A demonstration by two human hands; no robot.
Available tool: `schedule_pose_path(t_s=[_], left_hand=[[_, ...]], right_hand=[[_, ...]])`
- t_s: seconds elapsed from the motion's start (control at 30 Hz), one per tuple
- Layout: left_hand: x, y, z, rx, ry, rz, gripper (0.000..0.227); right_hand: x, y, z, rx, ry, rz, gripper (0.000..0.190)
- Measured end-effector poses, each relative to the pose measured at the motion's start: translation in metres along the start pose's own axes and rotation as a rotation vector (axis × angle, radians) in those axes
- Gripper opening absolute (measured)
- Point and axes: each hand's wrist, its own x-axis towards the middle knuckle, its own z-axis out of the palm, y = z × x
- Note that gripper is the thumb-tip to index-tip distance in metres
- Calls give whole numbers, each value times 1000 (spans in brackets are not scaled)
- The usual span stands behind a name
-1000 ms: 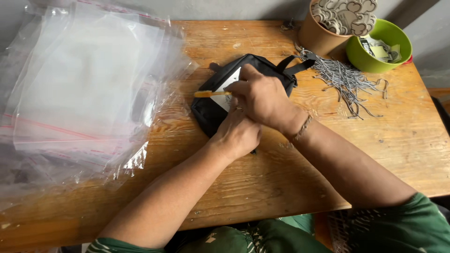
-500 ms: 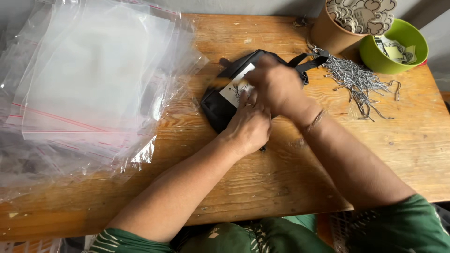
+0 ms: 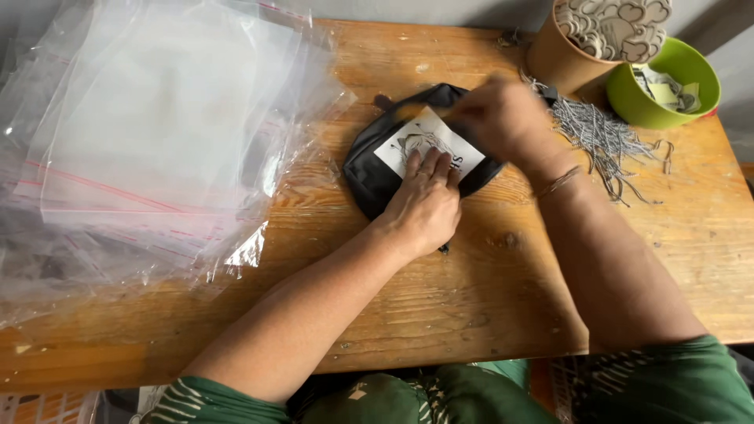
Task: The person smooths a small black pouch with a toothbrush, places a printed paper insert inside, and then attaches a metal chain to a decorative tag. The tag is then affixed to the pouch, completing the assembly.
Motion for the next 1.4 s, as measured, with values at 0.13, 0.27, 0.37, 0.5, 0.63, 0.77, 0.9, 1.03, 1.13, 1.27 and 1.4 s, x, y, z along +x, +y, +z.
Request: schedule_pose_path(t_s=[0.13, 0.27, 0.37, 0.5, 0.63, 0.77, 0.9, 1.03, 1.13, 1.27, 1.4], left_hand=[[3, -2, -9, 54, 2, 23, 56], [7, 2, 6, -182, -52, -39, 55], [1, 5, -21, -213, -57, -83, 50], [1, 5, -32, -97, -165, -50, 54], [-1, 6, -33, -110, -168, -42, 55], [-2, 1, -32, -120, -76, -6, 48], [-8, 0, -28, -175, 122, 43, 29], [-6, -1, -26, -175, 192, 60, 27], [-6, 0, -20, -164, 157, 44, 28], [-3, -5, -21, -245, 104, 6, 30], [-8, -3, -77, -473, 48, -5, 63]], right_hand=[[-4, 9, -25, -161, 100, 214, 12], [-18, -79, -15, 2, 51, -58, 14], [-9, -63, -1, 15, -159, 69, 29], [0, 34, -20, -483, -16, 350, 24], [-31, -6, -32, -387, 32, 339, 21], [-54, -34, -13, -25, 13, 176, 22], [-63, 41, -10, -174, 137, 352, 19], [-79, -25, -28, -24, 67, 289, 22], [-90, -16, -15, -58, 32, 284, 19], [-92, 32, -11, -233, 313, 260, 18], [-99, 12, -3, -127, 387, 223, 18]])
